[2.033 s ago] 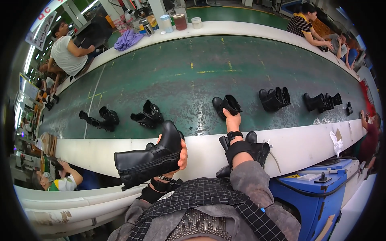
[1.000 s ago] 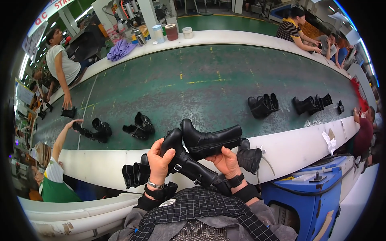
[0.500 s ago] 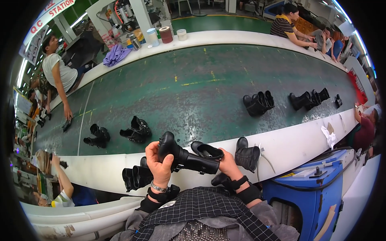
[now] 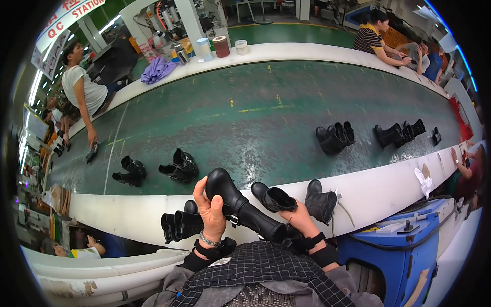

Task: The recorder is performing a quality control inspection on pairs of black boots moving along a conveyor belt, checking for symmetry, alignment, and defects.

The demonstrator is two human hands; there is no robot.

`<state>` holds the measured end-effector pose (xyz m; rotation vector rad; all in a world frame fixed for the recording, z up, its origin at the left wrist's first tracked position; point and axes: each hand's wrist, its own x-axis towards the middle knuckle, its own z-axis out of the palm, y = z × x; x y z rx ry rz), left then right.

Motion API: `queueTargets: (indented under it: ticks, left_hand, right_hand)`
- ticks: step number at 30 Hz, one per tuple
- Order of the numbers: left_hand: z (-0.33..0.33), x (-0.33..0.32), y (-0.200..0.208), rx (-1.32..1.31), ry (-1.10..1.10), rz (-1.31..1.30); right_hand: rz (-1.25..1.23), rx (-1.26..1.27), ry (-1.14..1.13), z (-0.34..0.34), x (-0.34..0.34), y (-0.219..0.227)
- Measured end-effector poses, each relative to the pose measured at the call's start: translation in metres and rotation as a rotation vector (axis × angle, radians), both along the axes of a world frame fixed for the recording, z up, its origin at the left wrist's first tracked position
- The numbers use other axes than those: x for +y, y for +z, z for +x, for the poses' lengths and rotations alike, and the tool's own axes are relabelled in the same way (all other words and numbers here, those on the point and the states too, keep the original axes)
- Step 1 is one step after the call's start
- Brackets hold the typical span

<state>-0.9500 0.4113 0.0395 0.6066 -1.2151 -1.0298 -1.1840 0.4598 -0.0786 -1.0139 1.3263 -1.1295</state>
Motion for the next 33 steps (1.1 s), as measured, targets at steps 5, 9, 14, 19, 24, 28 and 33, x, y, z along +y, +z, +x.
queueTargets:
  ticks: [5, 9, 14, 19, 24, 28, 33]
  left_hand:
    - [-0.005, -0.004, -0.004, -0.048, 0.085, -0.007]
    - [-0.004, -0.010, 0.003, -0.015, 0.262, 0.109]
    - [-0.011, -0.011, 0.021, 0.163, 0.273, 0.269]
    - [-0.037, 0.000, 0.031, 0.152, 0.152, 0.259]
    - [-0.050, 0.022, 0.029, 0.031, -0.008, 0.038]
    - [-0.045, 0.028, 0.032, -0.060, -0.288, -0.027]
    - [-0.028, 0.013, 0.015, -0.165, -0.278, 0.206]
  right_hand:
    - [0.066, 0.514, -0.100, 0.002, 0.024, 0.040]
    - [-0.123, 0.742, -0.118, 0.009, 0.045, 0.093]
    - [-0.415, 0.659, -0.014, 0.009, 0.050, 0.145]
    - [-0.458, 0.053, 0.064, 0.030, 0.043, 0.158]
    - [-0.339, -0.475, -0.106, 0.028, 0.031, 0.175]
    - [-0.378, -0.611, -0.322, -0.018, 0.024, 0.176]
    - [-0.512, -0.060, -0.762, -0.111, 0.036, 0.185]
